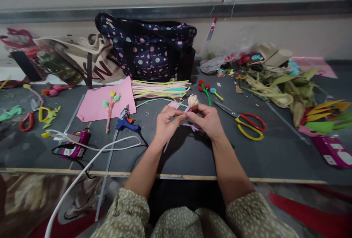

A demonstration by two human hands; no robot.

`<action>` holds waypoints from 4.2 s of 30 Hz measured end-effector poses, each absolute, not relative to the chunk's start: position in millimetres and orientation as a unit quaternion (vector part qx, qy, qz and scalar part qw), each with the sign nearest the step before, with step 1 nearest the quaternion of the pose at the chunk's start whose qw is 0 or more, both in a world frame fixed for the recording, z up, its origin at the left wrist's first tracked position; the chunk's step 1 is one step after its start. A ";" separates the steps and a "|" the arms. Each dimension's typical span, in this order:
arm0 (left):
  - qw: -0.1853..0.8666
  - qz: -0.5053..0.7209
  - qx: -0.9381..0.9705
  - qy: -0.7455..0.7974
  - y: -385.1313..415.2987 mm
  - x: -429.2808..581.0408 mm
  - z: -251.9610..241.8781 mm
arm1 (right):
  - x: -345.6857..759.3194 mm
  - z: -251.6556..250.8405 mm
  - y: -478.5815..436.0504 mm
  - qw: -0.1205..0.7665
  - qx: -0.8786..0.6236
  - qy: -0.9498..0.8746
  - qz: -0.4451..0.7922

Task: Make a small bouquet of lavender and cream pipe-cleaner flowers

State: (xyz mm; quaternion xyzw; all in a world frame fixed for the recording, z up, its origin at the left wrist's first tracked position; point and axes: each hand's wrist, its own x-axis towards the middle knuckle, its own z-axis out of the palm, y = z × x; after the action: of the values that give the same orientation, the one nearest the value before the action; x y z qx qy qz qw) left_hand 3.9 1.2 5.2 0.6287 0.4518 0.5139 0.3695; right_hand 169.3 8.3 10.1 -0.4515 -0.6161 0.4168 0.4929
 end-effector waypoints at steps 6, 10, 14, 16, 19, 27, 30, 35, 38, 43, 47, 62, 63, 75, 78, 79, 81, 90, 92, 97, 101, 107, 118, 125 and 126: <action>0.575 0.500 0.522 0.383 2.0 0.2 0.7 | 174.0 8.7 7.6 0.488 -0.412 -0.600 0.482; 0.685 0.471 0.434 0.348 2.7 -0.3 0.4 | 172.1 8.2 6.2 0.493 -0.378 -0.561 0.547; 0.749 0.442 0.376 0.319 3.2 0.0 0.8 | 169.2 7.2 4.1 0.488 -0.340 -0.509 0.622; 0.771 0.430 0.359 0.304 3.7 0.0 -0.3 | 168.2 7.1 3.0 0.481 -0.328 -0.493 0.646; 0.797 0.408 0.344 0.282 4.5 0.2 -2.7 | 167.7 6.7 1.9 0.477 -0.333 -0.485 0.653; 0.839 0.369 0.312 0.251 7.1 7.1 -11.5 | 169.4 1.4 3.4 0.495 -0.398 -0.517 0.573; 0.796 0.413 0.330 0.294 11.0 7.0 -13.9 | 168.7 1.5 7.2 0.506 -0.438 -0.516 0.535; 0.567 0.607 0.377 0.410 16.3 -1.1 -6.9 | 169.8 1.8 15.4 0.518 -0.507 -0.496 0.478; 0.298 0.733 0.415 0.448 8.2 -6.6 -1.9 | 170.5 -1.1 18.8 0.528 -0.528 -0.475 0.466; 0.184 0.609 0.640 0.431 -17.7 -0.2 -7.9 | 168.3 -6.3 20.4 0.542 -0.541 -0.468 0.441; 0.261 0.471 0.733 0.416 -20.1 17.4 -14.2 | 165.6 -7.5 19.1 0.552 -0.534 -0.475 0.429; 0.215 0.503 0.664 0.509 -1.9 11.9 -8.1 | 155.5 -5.4 10.0 0.527 -0.500 -0.506 0.465; 0.234 0.511 0.653 0.508 -1.4 11.6 -7.2 | 156.1 -5.5 10.0 0.525 -0.497 -0.512 0.464; 0.504 0.537 0.485 0.471 5.0 6.7 -5.4 | 164.4 -1.2 9.9 0.490 -0.466 -0.603 0.423; 0.577 0.532 0.438 0.439 3.8 7.3 -2.6 | 165.8 0.1 10.0 0.488 -0.451 -0.598 0.447; 0.594 0.529 0.428 0.429 3.3 7.4 -1.7 | 166.2 0.5 10.1 0.489 -0.441 -0.593 0.463; 0.620 0.522 0.415 0.413 2.8 6.8 -0.2 | 167.0 1.4 9.9 0.488 -0.421 -0.582 0.496; 0.667 0.485 0.389 0.411 6.0 5.1 -3.4 | 162.8 0.3 8.2 0.503 -0.417 -0.548 0.522; 0.656 0.489 0.401 0.413 6.5 6.7 -4.3 | 162.0 0.2 9.4 0.506 -0.428 -0.544 0.514; 0.551 0.506 0.486 0.452 6.3 9.1 -3.7 | 161.3 1.0 11.5 0.523 -0.461 -0.524 0.490; 0.496 0.524 0.508 0.470 5.5 8.2 -1.3 | 161.4 2.3 10.7 0.520 -0.460 -0.524 0.493; 0.647 0.502 0.411 0.400 4.6 4.5 -0.1 | 166.7 5.3 10.0 0.507 -0.423 -0.556 0.506; 0.772 0.420 0.354 0.319 8.6 -1.5 -7.4 | 165.9 3.3 6.9 0.492 -0.356 -0.544 0.579; 0.800 0.396 0.356 0.277 9.8 -0.5 -14.4 | 166.5 -0.3 4.3 0.487 -0.354 -0.534 0.594; 0.798 0.398 0.356 0.279 9.9 0.0 -14.7 | 166.0 -0.2 4.3 0.493 -0.357 -0.535 0.586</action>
State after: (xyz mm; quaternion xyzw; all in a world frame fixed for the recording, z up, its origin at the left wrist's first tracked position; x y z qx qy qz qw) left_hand 0.0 9.9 -14.7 0.3556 0.2787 0.3982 0.7984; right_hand 166.0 4.3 -0.2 -0.3574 -0.5349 0.5859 0.4928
